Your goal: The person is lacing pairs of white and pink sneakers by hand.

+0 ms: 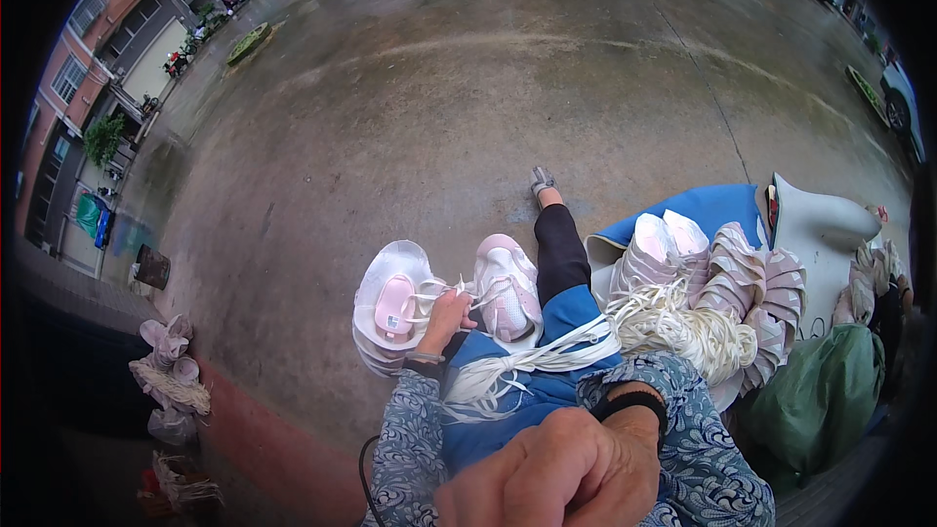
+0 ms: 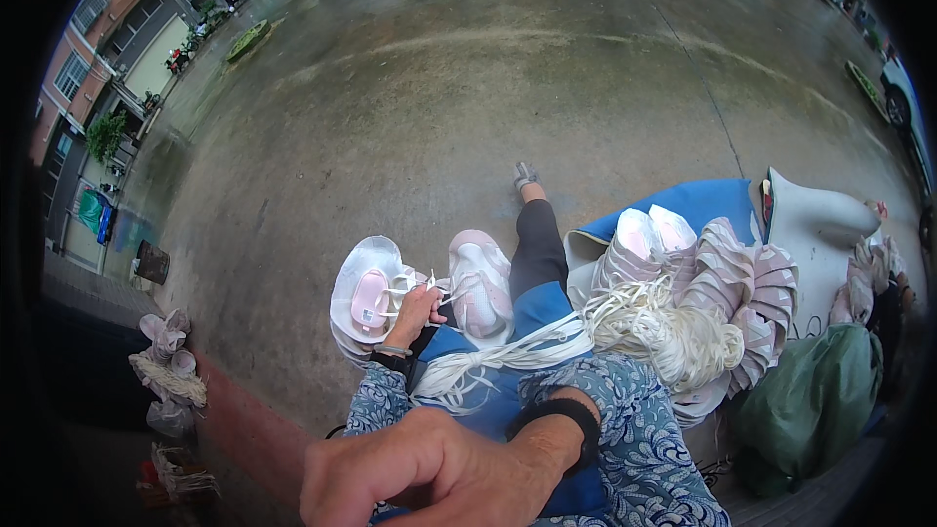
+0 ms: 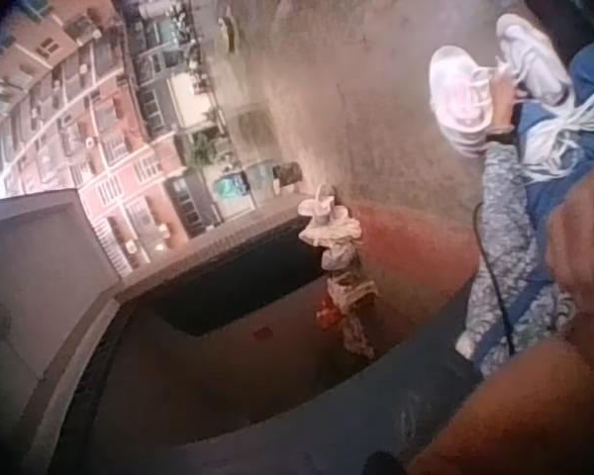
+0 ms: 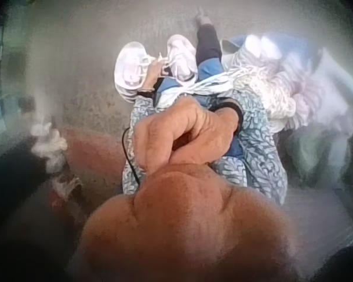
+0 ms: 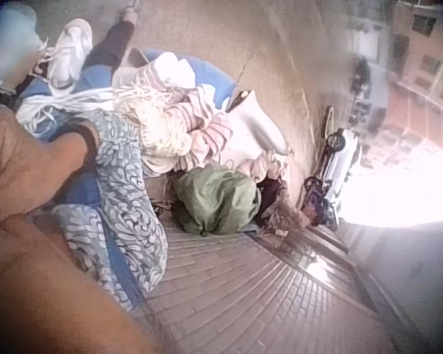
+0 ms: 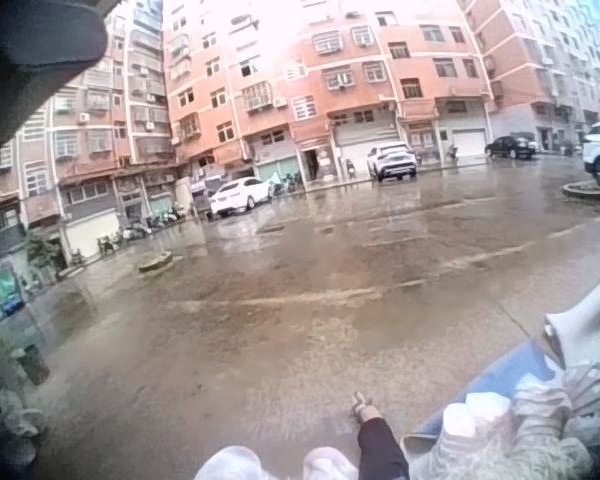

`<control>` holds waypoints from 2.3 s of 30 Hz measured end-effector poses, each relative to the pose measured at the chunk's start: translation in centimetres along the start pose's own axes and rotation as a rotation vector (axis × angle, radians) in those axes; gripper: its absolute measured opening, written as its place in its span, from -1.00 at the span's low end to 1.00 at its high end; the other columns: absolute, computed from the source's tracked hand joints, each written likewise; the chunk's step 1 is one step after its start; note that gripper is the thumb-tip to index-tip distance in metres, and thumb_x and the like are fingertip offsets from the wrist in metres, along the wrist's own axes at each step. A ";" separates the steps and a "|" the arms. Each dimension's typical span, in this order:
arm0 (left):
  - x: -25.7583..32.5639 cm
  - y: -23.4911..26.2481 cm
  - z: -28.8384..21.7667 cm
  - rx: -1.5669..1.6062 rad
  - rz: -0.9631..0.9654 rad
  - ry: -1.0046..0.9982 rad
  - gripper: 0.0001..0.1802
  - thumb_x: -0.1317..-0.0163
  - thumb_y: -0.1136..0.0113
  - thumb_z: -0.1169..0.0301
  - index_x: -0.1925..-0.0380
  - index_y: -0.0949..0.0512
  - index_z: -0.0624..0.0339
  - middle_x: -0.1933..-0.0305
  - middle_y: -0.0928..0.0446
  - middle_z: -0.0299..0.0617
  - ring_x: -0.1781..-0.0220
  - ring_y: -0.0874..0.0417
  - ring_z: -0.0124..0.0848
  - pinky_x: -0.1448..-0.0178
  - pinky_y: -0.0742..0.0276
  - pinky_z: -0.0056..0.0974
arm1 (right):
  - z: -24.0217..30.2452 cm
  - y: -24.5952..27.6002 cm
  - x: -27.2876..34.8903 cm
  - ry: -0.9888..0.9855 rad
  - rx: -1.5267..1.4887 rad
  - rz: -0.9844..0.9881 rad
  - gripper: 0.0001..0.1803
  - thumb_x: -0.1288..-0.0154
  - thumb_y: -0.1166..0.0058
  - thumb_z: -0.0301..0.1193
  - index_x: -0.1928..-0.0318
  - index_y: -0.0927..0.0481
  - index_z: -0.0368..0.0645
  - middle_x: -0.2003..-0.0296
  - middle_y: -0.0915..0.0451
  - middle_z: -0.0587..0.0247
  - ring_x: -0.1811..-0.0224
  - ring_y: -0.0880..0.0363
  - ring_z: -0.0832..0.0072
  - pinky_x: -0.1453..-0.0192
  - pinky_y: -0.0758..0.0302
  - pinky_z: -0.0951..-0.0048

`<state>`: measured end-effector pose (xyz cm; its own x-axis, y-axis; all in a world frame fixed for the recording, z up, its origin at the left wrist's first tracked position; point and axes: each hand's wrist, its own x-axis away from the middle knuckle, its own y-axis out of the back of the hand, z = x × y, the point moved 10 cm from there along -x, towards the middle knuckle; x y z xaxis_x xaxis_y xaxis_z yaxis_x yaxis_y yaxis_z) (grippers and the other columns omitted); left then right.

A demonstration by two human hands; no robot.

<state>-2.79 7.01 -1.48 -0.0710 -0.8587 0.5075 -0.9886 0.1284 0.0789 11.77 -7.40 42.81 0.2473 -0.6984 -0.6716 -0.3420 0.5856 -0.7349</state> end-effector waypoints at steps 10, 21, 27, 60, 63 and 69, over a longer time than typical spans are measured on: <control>0.1 -0.1 -0.2 -0.010 -0.003 0.004 -0.73 -0.15 0.04 0.31 0.43 -0.45 0.35 0.57 -0.35 -0.28 0.67 -0.44 -0.53 0.52 -0.58 -0.39 | 0.0 -0.6 -0.7 0.011 -0.120 0.068 -0.79 -0.20 0.00 -0.60 0.26 -0.48 -0.62 0.47 -0.54 -0.19 0.59 -0.51 0.33 0.62 -0.34 0.43; 0.3 -0.3 -0.6 -0.002 -0.008 -0.003 -0.74 -0.14 0.03 0.31 0.47 -0.44 0.34 0.58 -0.35 -0.28 0.68 -0.43 -0.52 0.52 -0.58 -0.39 | -0.6 0.5 0.8 -0.150 0.116 -0.011 -0.76 -0.18 -0.13 -0.48 0.26 -0.52 -0.48 0.37 -0.53 0.04 0.36 -0.47 0.44 0.32 -0.36 0.48; 0.1 -0.2 -0.4 -0.003 -0.008 0.007 -0.74 -0.15 0.04 0.31 0.46 -0.44 0.35 0.58 -0.35 -0.28 0.66 -0.43 -0.52 0.53 -0.58 -0.39 | -0.5 0.4 0.6 -0.115 0.094 -0.050 -0.74 -0.19 -0.12 -0.47 0.28 -0.50 -0.51 0.38 -0.53 -0.01 0.40 -0.48 0.43 0.35 -0.37 0.46; 0.3 -0.1 -0.5 0.015 -0.004 0.002 -0.74 -0.14 0.03 0.31 0.45 -0.44 0.34 0.58 -0.34 -0.28 0.67 -0.43 -0.52 0.51 -0.58 -0.38 | -0.5 0.7 0.9 -0.039 0.034 -0.001 -0.78 -0.21 -0.04 -0.57 0.25 -0.47 -0.59 0.38 -0.53 -0.10 0.40 -0.52 0.37 0.39 -0.41 0.44; 0.2 -0.5 -0.6 0.015 0.010 -0.001 -0.75 -0.14 0.03 0.32 0.44 -0.44 0.34 0.58 -0.34 -0.29 0.67 -0.43 -0.52 0.51 -0.58 -0.38 | -0.5 0.4 0.8 -0.031 -0.005 -0.038 -0.78 -0.20 -0.05 -0.57 0.25 -0.48 -0.59 0.39 -0.54 -0.10 0.40 -0.52 0.37 0.38 -0.42 0.44; 0.1 -0.2 -0.2 0.006 0.004 0.011 -0.75 -0.14 0.03 0.32 0.45 -0.44 0.34 0.58 -0.34 -0.29 0.68 -0.43 -0.52 0.52 -0.58 -0.39 | -0.3 0.2 0.2 0.039 -0.061 -0.014 -0.78 -0.21 -0.03 -0.59 0.25 -0.46 -0.62 0.40 -0.55 -0.20 0.47 -0.56 0.31 0.46 -0.44 0.41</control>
<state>-2.53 7.02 -1.25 -0.0732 -0.8527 0.5172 -0.9891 0.1284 0.0716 11.51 -7.55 42.61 0.2172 -0.7229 -0.6559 -0.3938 0.5499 -0.7365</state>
